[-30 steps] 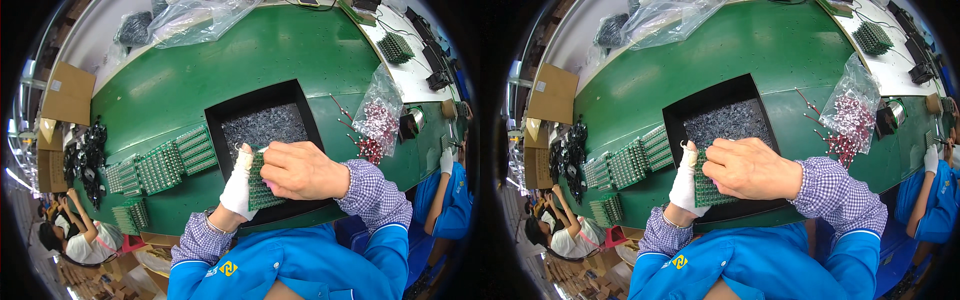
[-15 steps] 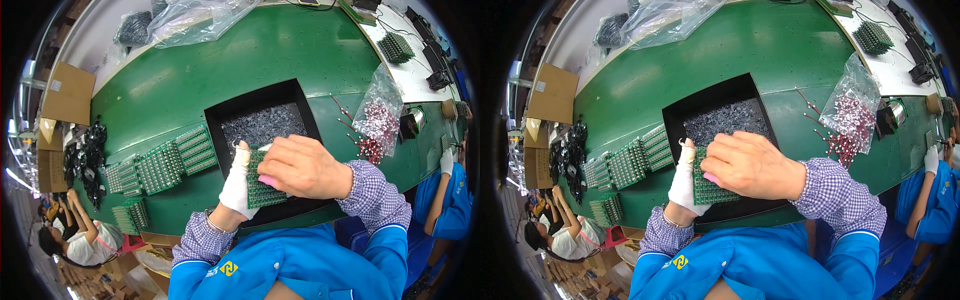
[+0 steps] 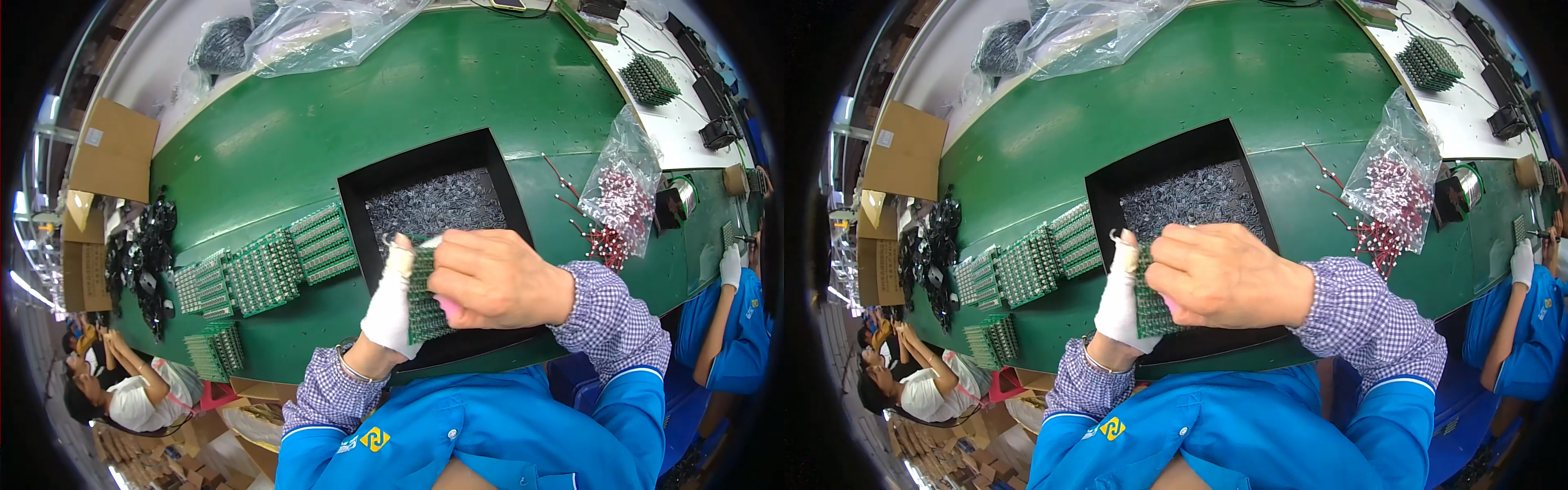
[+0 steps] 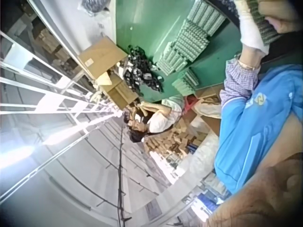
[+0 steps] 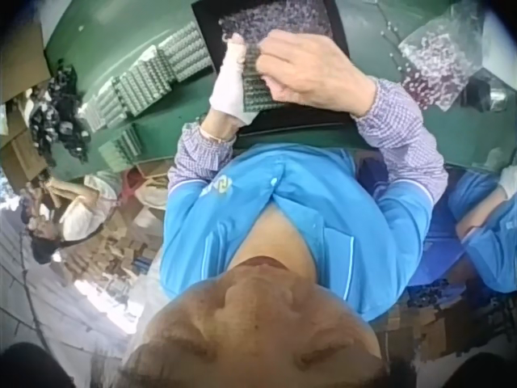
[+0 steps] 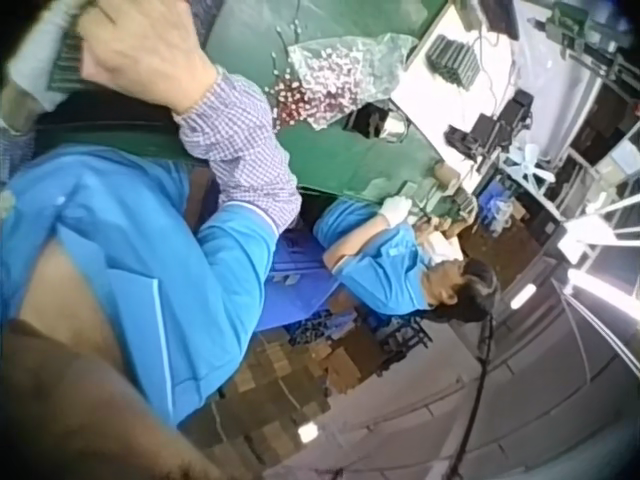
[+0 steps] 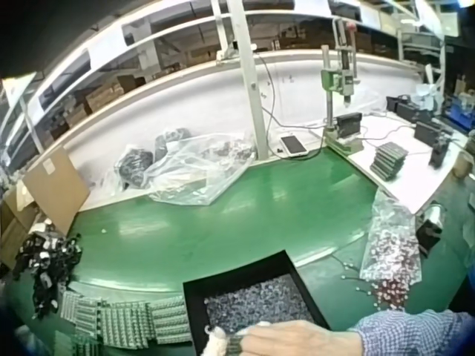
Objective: Assembling small electronic components onto a printed circuit board.
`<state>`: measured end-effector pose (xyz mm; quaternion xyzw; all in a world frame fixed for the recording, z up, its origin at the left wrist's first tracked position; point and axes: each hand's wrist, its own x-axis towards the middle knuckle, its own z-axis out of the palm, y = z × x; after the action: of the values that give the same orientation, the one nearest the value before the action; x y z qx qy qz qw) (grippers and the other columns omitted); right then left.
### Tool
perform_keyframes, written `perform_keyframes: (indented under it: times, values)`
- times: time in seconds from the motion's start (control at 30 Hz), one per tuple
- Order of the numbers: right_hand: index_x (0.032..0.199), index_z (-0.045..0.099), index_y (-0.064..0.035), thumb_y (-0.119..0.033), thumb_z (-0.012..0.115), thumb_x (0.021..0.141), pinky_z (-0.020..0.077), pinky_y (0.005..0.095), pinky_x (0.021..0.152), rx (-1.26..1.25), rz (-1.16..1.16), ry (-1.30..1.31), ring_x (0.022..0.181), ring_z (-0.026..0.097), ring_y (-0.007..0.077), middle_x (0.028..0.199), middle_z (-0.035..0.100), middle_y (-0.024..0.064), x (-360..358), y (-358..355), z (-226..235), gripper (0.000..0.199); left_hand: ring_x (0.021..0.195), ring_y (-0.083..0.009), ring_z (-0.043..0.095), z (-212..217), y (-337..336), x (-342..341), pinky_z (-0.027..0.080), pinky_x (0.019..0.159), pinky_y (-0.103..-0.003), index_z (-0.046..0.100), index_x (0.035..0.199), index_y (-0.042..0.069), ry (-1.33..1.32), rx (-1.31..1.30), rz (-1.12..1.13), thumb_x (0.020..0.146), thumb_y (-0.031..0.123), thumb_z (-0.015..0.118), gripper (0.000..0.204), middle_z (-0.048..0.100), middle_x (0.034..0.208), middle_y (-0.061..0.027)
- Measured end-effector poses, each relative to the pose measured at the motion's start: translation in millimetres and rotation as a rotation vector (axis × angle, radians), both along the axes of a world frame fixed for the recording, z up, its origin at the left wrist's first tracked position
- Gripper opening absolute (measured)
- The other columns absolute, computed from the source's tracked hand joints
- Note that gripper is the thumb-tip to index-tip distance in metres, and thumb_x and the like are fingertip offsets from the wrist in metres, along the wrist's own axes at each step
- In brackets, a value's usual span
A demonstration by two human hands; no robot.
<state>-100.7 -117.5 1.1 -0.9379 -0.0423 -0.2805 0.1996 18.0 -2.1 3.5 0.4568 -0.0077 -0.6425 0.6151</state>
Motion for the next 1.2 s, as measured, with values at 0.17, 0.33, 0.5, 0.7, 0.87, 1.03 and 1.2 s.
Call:
perform_keyframes:
  times: [0.17,0.33,0.5,0.7,0.87,1.03,1.2]
  values:
    - [0.085,0.057,-0.0072,-0.014,0.068,0.075,0.0410,0.0271,0.059,0.062,0.010,0.010,0.070,0.051,0.0192,0.083,0.053,0.0053,-9.8,0.2,2.5,0.016,0.099,-0.0171,0.064,-4.6,-3.9,4.7,0.053,0.082,-0.025,0.056,0.126,0.003,0.233,-0.083,0.013,0.098,0.056,0.037,0.063,0.062,0.118,-0.0097]
    - [0.085,0.057,-0.0069,-0.015,0.069,0.074,0.0410,0.0272,0.058,-0.084,-0.048,-0.075,0.070,0.051,0.0193,0.083,0.053,0.0057,2.4,3.0,-4.3,0.018,0.092,-0.0189,0.066,-9.2,-2.2,4.9,0.056,0.069,-0.027,0.057,0.123,0.001,0.223,-0.023,0.038,0.095,0.060,0.043,0.068,0.065,0.112,-0.0130]
    - [0.084,0.057,-0.0069,-0.013,0.068,0.074,0.0409,0.0277,0.057,-0.137,-0.079,-0.024,0.070,0.051,0.0197,0.083,0.053,0.0059,7.7,8.6,-6.5,0.017,0.096,-0.0196,0.065,-10.5,-3.4,0.9,0.056,0.070,-0.026,0.056,0.124,0.000,0.184,0.010,0.087,0.095,0.061,0.042,0.069,0.063,0.116,-0.0142]
    - [0.084,0.057,-0.0067,-0.010,0.067,0.073,0.0422,0.0285,0.058,-0.024,-0.041,-0.024,0.069,0.051,0.0204,0.083,0.053,0.0062,8.7,10.0,-4.1,0.015,0.097,-0.0214,0.065,-9.2,-0.4,0.6,0.055,0.077,-0.029,0.055,0.125,0.000,-0.019,0.012,-0.016,0.094,0.062,0.041,0.071,0.063,0.116,-0.0148]
    - [0.084,0.056,-0.0067,-0.009,0.066,0.073,0.0437,0.0294,0.059,-0.009,-0.023,-0.050,0.068,0.051,0.0209,0.083,0.054,0.0062,8.6,7.2,-2.8,0.014,0.105,-0.0209,0.062,-6.8,1.1,2.4,0.051,0.089,-0.029,0.052,0.129,0.002,0.020,-0.023,-0.033,0.098,0.058,0.036,0.066,0.060,0.123,-0.0120]
    - [0.084,0.057,-0.0066,-0.009,0.066,0.073,0.0446,0.0295,0.060,0.068,-0.077,-0.026,0.068,0.052,0.0211,0.084,0.054,0.0060,-7.8,-3.0,-1.5,0.015,0.105,-0.0222,0.062,-14.9,1.9,11.6,0.051,0.090,-0.031,0.052,0.130,0.002,0.314,-0.157,0.031,0.097,0.060,0.036,0.069,0.059,0.124,-0.0131]
    - [0.085,0.058,-0.0068,-0.010,0.066,0.074,0.0436,0.0289,0.060,0.100,-0.031,-0.070,0.070,0.052,0.0202,0.085,0.054,0.0058,-6.0,0.3,-5.0,0.015,0.099,-0.0228,0.064,-13.1,-2.5,10.1,0.055,0.083,-0.032,0.056,0.124,-0.002,0.343,-0.106,0.059,0.095,0.058,0.042,0.068,0.062,0.119,-0.0152]
